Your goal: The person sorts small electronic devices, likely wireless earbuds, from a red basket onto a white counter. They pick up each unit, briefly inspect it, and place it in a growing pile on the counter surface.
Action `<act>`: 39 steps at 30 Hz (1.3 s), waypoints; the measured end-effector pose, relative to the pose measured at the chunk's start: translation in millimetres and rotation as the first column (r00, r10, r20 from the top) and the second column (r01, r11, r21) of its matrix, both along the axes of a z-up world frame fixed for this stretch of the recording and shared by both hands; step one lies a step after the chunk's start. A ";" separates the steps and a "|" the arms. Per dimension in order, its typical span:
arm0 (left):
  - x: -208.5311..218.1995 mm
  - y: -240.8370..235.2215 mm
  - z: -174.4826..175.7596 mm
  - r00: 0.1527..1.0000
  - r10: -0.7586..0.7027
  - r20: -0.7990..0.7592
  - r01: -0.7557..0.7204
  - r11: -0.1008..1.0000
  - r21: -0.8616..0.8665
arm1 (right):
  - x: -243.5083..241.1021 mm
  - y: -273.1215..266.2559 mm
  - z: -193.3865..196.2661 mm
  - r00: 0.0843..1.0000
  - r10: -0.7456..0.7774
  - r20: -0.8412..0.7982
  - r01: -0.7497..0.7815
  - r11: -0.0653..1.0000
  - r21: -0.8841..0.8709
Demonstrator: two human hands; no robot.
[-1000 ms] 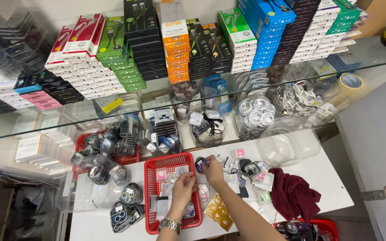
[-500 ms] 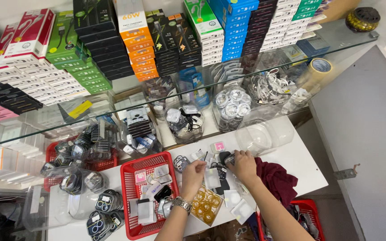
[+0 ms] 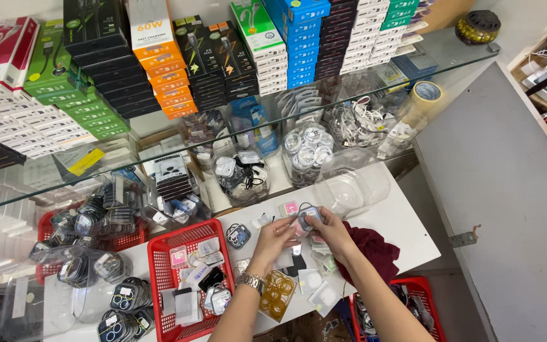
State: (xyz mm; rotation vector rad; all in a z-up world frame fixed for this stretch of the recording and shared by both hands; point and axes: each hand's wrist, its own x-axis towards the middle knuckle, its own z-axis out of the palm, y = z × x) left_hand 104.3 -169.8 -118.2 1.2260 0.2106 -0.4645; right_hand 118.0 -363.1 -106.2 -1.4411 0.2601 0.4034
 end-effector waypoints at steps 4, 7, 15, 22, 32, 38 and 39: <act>1.1 17.5 12.4 0.999 0.041 -0.011 -0.043 0.986 -0.159 | -2.4 -5.1 15.5 0.971 -0.229 -0.074 0.237 0.860 0.452; 1.8 28.8 16.9 0.993 0.115 -0.020 -0.117 0.964 -0.240 | -6.3 -3.7 21.5 0.965 -0.254 -0.062 0.241 0.770 0.591; -24.3 47.3 4.8 0.998 -0.020 0.053 -0.004 0.912 0.411 | -26.0 16.5 48.6 0.987 -0.148 0.065 0.090 0.840 0.535; -60.2 67.4 -3.9 0.945 -0.288 0.159 0.086 0.684 0.725 | -46.5 40.8 82.2 0.999 -0.021 0.039 -0.003 0.845 0.535; -68.4 87.6 6.1 0.980 0.087 0.179 -0.182 0.760 0.624 | -54.5 51.0 94.0 0.998 -0.029 0.054 -0.004 0.844 0.536; -57.2 100.5 2.9 0.983 0.182 0.004 -0.179 0.962 0.205 | -45.7 40.3 44.5 0.997 -0.071 0.022 0.058 0.931 0.362; -56.3 98.4 0.4 0.985 0.174 0.000 -0.169 0.958 0.232 | -44.8 40.0 32.0 0.997 -0.074 0.016 0.067 0.962 0.266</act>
